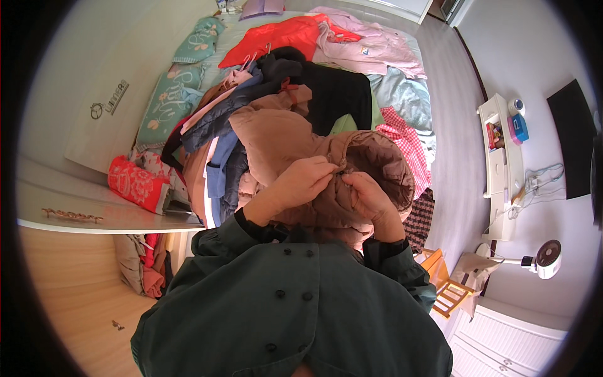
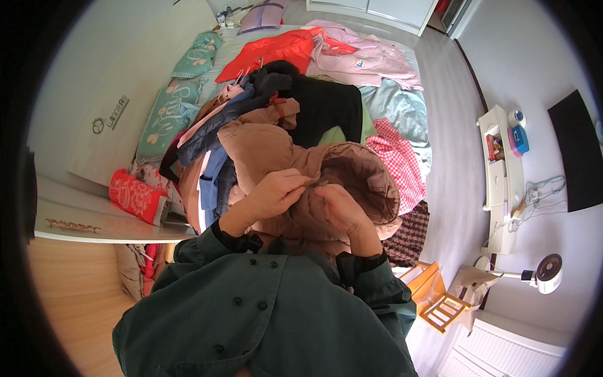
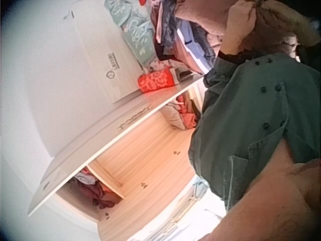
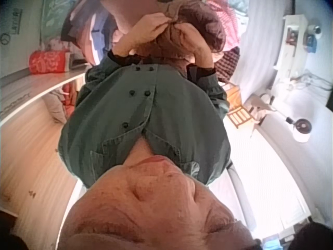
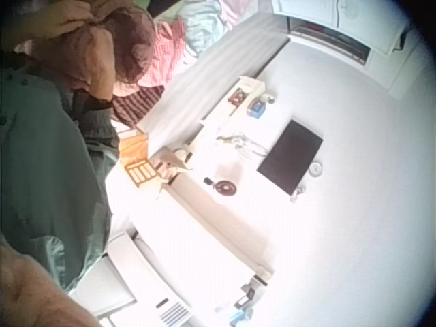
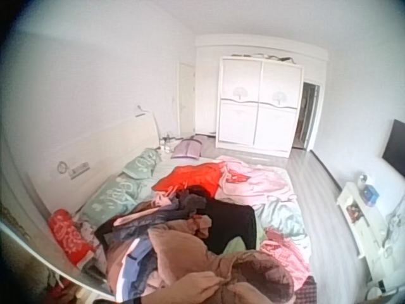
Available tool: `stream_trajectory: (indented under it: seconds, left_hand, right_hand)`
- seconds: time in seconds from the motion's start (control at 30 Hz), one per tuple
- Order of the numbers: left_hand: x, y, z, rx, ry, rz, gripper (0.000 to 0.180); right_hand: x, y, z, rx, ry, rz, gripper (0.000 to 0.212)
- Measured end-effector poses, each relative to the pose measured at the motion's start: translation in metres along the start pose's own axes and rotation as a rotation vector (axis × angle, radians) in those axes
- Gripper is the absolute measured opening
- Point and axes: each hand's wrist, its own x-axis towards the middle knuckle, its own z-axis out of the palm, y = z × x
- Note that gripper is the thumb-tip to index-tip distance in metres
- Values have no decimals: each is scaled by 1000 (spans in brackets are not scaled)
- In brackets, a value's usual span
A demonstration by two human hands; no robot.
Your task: The recorder takes clothes out of a closet and folds them on a bed.
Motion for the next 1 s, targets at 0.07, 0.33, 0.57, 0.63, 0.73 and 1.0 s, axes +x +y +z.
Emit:
stream_trajectory:
  seconds: [0.07,0.33,0.57,0.63,0.73,1.0]
  left_hand:
    - [0,-2,1,58,-16,12,24]
    - [-3,0,1,252,-82,39,24]
    - [-7,4,6,465,-156,106,34]
    - [-3,-3,10,366,-76,73,34]
    - [3,-12,13,164,105,-1,31]
    - [-2,-49,9,-720,203,-682,16]
  right_hand:
    - [-3,-4,6,-30,15,-7,14]
    - [-4,-6,14,-248,15,-20,23]
    - [-1,-15,22,-484,37,-32,24]
    - [0,-24,23,-629,1,-37,26]
    - [4,-50,24,-621,-46,-34,27]
    - [-7,-16,14,-1185,231,-396,33]
